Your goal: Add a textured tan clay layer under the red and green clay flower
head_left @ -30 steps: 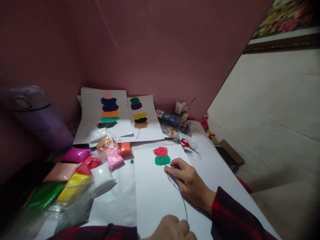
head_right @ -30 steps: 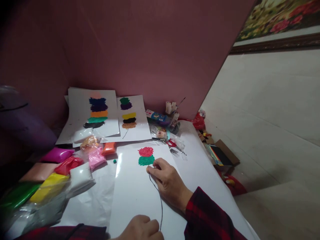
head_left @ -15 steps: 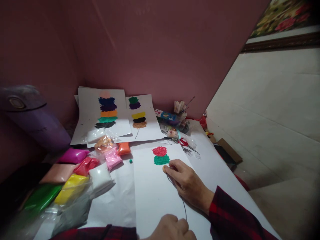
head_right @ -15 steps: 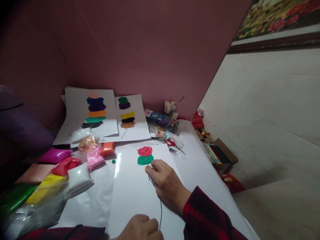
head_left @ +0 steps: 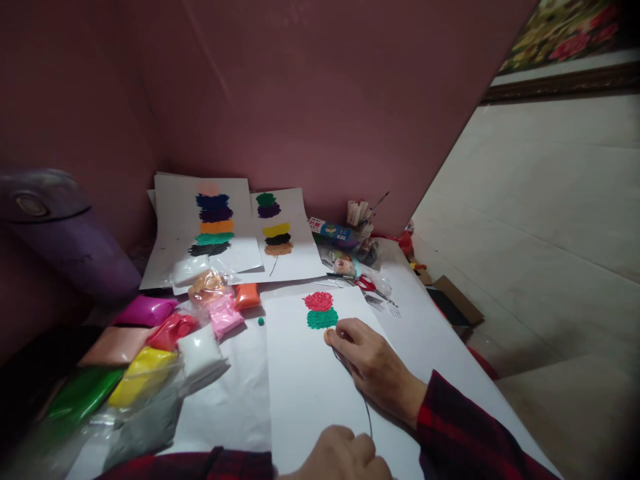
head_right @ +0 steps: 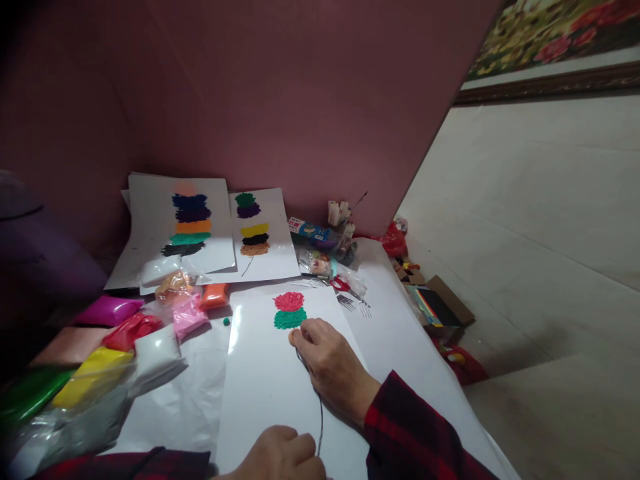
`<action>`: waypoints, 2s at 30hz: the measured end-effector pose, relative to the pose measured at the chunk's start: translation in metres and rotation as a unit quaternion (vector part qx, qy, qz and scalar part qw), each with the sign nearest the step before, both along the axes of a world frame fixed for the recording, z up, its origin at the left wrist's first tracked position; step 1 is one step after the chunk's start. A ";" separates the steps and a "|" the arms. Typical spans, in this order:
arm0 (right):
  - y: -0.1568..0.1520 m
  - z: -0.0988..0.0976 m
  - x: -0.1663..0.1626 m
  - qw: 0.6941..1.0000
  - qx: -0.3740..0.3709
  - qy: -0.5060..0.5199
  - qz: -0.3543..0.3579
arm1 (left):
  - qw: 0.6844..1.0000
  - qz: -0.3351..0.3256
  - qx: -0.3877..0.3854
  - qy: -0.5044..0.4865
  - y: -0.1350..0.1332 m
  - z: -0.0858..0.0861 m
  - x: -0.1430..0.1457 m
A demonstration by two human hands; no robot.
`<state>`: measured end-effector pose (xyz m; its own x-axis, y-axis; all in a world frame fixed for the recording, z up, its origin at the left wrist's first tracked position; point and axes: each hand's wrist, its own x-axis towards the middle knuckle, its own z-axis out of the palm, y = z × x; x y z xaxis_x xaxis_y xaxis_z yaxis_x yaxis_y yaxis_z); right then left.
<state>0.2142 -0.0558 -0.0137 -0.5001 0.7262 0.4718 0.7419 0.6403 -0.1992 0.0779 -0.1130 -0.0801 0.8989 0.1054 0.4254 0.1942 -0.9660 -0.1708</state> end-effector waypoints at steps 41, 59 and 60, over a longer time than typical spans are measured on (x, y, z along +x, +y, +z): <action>-0.001 -0.006 0.006 0.998 0.026 -0.004 -0.050 | 0.998 -0.002 -0.019 -0.058 0.002 -0.015 0.000; -0.002 -0.005 0.005 0.999 0.037 -0.011 -0.029 | 0.996 0.009 -0.010 -0.083 0.003 0.008 -0.006; -0.003 -0.005 0.004 0.999 0.040 0.006 -0.027 | 0.996 0.013 -0.007 -0.089 0.003 0.008 -0.005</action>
<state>0.2184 -0.0583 -0.0189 -0.4549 0.7115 0.5355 0.7734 0.6138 -0.1585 0.0725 -0.1098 -0.0718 0.8058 0.1349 0.5766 0.2448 -0.9625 -0.1169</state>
